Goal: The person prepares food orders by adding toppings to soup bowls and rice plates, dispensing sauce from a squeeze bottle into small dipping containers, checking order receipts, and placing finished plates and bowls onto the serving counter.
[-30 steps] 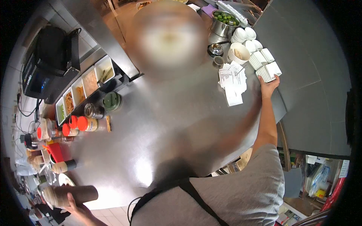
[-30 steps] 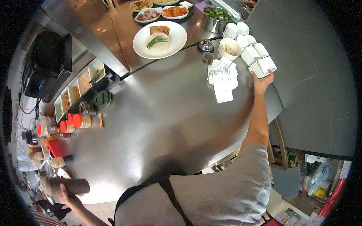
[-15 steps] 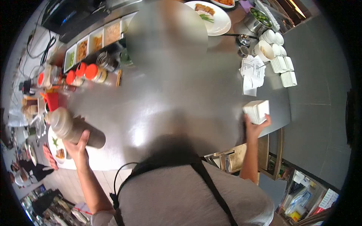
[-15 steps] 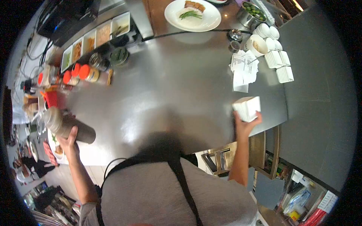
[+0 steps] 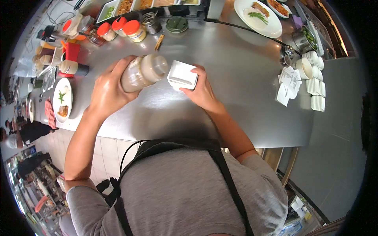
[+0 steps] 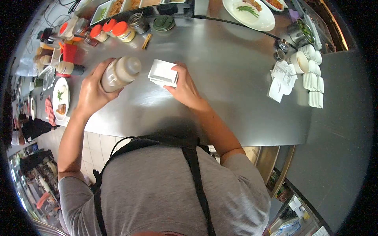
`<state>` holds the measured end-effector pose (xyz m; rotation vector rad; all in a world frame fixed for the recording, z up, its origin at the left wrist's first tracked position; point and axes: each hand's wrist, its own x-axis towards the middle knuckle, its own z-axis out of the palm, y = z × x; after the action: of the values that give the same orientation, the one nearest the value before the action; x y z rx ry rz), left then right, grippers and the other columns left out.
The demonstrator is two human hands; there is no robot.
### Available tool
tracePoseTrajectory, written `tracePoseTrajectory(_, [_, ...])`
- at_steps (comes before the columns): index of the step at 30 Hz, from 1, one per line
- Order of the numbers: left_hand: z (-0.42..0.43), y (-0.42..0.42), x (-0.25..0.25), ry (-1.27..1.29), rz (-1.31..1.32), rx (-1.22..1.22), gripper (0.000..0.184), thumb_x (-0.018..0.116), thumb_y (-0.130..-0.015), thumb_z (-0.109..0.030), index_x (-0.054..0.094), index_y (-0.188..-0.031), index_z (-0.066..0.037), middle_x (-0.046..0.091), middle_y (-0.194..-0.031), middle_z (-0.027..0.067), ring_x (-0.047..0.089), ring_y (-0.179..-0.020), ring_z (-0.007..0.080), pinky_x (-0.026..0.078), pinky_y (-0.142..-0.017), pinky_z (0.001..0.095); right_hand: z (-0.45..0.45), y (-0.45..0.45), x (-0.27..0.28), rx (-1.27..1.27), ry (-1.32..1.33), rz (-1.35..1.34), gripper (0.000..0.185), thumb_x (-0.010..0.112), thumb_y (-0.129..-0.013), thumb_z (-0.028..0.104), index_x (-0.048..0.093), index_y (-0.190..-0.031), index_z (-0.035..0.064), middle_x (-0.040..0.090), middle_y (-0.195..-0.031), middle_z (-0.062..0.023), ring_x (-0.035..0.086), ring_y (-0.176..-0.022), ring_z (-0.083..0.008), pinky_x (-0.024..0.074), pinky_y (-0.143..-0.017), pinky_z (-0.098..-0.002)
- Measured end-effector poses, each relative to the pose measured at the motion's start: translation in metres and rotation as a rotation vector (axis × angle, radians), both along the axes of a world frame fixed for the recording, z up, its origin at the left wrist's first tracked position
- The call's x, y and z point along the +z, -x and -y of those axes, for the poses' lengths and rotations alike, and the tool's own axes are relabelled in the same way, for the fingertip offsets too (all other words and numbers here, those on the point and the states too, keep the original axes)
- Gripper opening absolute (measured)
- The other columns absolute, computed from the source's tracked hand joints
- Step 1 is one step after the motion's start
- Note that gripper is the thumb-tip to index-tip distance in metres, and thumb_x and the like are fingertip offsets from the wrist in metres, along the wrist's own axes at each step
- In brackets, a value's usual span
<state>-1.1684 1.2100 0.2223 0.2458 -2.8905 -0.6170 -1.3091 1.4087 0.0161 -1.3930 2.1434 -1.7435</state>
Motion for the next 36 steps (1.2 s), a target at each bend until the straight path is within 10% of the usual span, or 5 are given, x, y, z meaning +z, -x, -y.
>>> tracePoseTrajectory(18, [0.002,0.048,0.007,1.060,0.129,-0.353,0.044,0.065,-0.071,-0.007,0.059,-0.115,-0.007,0.062,-0.088,0.0069,0.061,-0.092,0.0197,0.047,-0.086,0.0317,0.009,0.016,0.088,0.032,-0.203,-0.033,0.085,0.085,-0.062,0.010,0.037,-0.132,0.0035,0.060,-0.116,-0.0162,0.050,-0.114,-0.0359,0.0377,-0.100,-0.0453])
tracePoseTrajectory(24, [0.003,0.047,0.013,0.959,0.289,-0.254,0.055,0.059,-0.075,-0.002,0.055,-0.128,-0.013,0.061,-0.119,0.0097,0.059,-0.105,0.0262,0.049,-0.093,0.0373,0.006,0.017,0.088,0.025,-0.159,0.015,0.086,0.084,-0.063,0.008,0.036,-0.133,0.0045,0.060,-0.116,-0.0151,0.049,-0.115,-0.0355,0.0381,-0.100,-0.0453])
tracePoseTrajectory(36, [0.011,0.036,0.000,-0.011,0.350,0.042,0.064,0.073,-0.064,-0.002,0.054,-0.124,-0.006,0.065,-0.107,0.0189,0.062,-0.099,0.0379,0.049,-0.086,0.0434,-0.022,0.099,0.042,-0.366,-0.141,0.026,0.086,0.085,-0.066,0.016,0.036,-0.135,0.0054,0.055,-0.123,-0.0101,0.049,-0.117,-0.0263,0.0433,-0.094,-0.0395])
